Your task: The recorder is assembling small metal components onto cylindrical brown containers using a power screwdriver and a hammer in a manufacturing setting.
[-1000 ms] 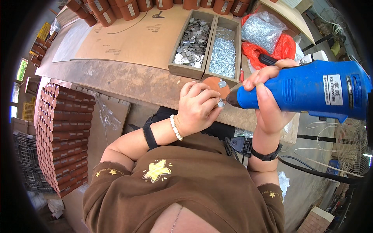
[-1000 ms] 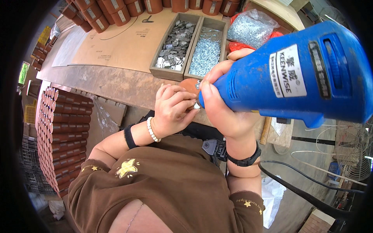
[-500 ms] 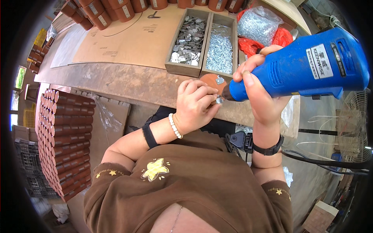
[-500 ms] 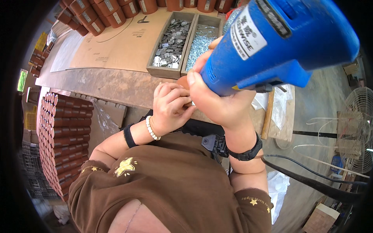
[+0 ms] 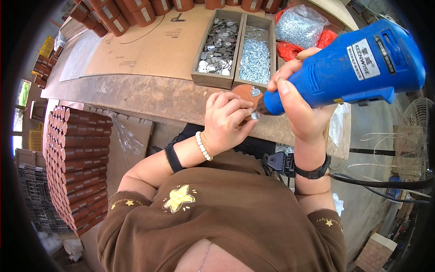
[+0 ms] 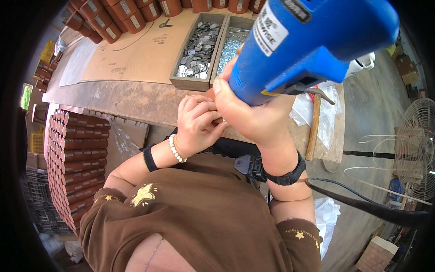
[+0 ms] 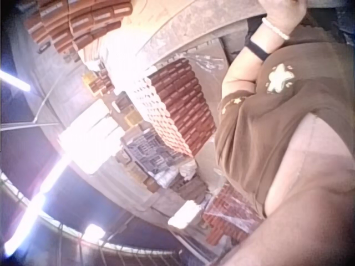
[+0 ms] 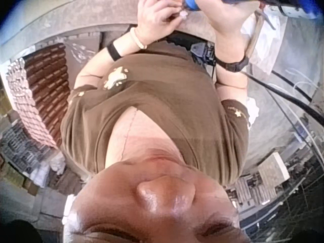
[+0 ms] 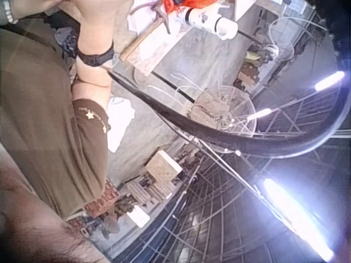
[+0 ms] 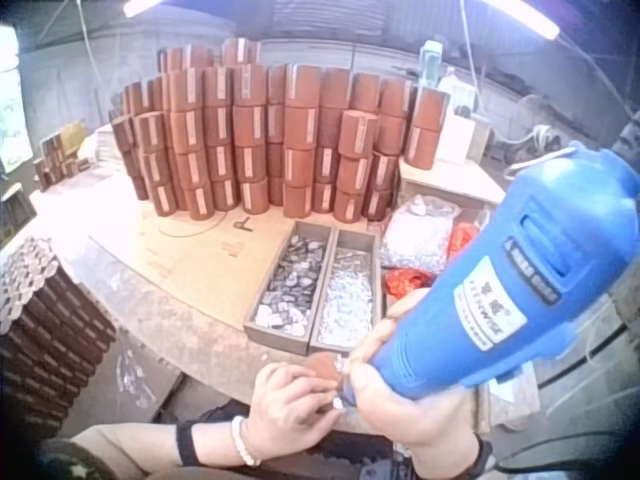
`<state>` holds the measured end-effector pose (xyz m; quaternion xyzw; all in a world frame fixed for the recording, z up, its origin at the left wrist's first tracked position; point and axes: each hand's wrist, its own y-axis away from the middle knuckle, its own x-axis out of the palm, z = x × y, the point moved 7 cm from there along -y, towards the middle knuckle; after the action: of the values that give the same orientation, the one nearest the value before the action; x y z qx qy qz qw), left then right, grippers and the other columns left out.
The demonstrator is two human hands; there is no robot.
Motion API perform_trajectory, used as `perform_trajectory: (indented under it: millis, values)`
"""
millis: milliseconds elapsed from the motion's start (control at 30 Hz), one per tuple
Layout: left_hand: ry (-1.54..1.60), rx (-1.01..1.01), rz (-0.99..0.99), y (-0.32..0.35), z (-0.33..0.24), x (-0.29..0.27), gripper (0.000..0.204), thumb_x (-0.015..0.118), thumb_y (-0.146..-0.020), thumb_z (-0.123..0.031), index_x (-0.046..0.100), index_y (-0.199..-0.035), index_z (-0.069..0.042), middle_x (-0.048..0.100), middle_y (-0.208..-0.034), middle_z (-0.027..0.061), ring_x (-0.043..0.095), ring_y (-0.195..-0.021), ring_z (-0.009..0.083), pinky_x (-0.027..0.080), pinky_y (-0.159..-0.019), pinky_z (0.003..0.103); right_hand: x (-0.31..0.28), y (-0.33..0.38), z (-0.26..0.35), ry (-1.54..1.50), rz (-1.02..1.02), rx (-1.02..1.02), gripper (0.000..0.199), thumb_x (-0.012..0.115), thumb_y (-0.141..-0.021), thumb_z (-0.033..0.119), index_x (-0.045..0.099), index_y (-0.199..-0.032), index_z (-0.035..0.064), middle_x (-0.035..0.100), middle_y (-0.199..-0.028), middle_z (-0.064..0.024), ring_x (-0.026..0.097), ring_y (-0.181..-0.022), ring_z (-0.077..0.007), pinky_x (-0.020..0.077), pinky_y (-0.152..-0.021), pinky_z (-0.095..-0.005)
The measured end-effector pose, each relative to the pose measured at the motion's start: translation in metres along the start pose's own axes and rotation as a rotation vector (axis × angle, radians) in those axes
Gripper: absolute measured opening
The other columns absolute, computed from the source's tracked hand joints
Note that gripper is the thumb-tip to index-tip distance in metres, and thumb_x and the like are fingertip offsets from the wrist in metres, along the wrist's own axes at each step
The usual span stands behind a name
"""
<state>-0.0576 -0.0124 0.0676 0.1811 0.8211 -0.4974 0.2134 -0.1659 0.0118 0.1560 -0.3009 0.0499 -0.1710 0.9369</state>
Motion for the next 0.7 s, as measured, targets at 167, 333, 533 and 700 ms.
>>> perform_trajectory:
  millis: [167,333,533,700]
  values:
    - [-0.007,-0.003,0.009,0.000,0.000,0.001,0.021,0.070,-0.052,-0.012,0.056,-0.066,-0.009,0.058,-0.078,-0.0006,0.052,-0.079,0.0197,0.036,-0.073,0.036,0.000,0.001,0.000,-0.007,-0.009,0.020,0.039,0.051,-0.071,-0.008,0.034,-0.106,0.0004,0.052,-0.071,-0.0091,0.053,-0.066,-0.0169,0.0445,-0.065,-0.0313]
    - [0.001,0.008,0.008,-0.001,0.000,0.001,0.022,0.072,-0.052,-0.012,0.056,-0.067,-0.009,0.057,-0.077,0.0005,0.051,-0.079,0.0214,0.037,-0.072,0.035,-0.005,0.001,-0.006,-0.030,-0.022,-0.002,0.039,0.051,-0.071,-0.008,0.034,-0.106,0.0005,0.052,-0.072,-0.0084,0.053,-0.066,-0.0169,0.0443,-0.065,-0.0312]
    - [-0.003,0.010,0.013,0.000,0.000,0.001,0.023,0.071,-0.051,-0.011,0.055,-0.067,-0.009,0.057,-0.077,0.0009,0.052,-0.079,0.0216,0.037,-0.071,0.035,-0.007,0.000,-0.007,-0.025,0.013,0.011,0.039,0.051,-0.071,-0.006,0.034,-0.106,-0.0001,0.052,-0.073,-0.0079,0.053,-0.066,-0.0174,0.0445,-0.065,-0.0320]
    - [-0.011,0.017,0.003,0.000,-0.001,0.002,0.023,0.071,-0.051,-0.010,0.055,-0.068,-0.008,0.058,-0.079,0.0011,0.052,-0.079,0.0212,0.037,-0.070,0.036,-0.013,-0.002,-0.010,-0.110,0.021,0.031,0.044,0.052,-0.071,-0.004,0.033,-0.111,-0.0019,0.052,-0.074,-0.0091,0.054,-0.067,-0.0190,0.0452,-0.065,-0.0329]
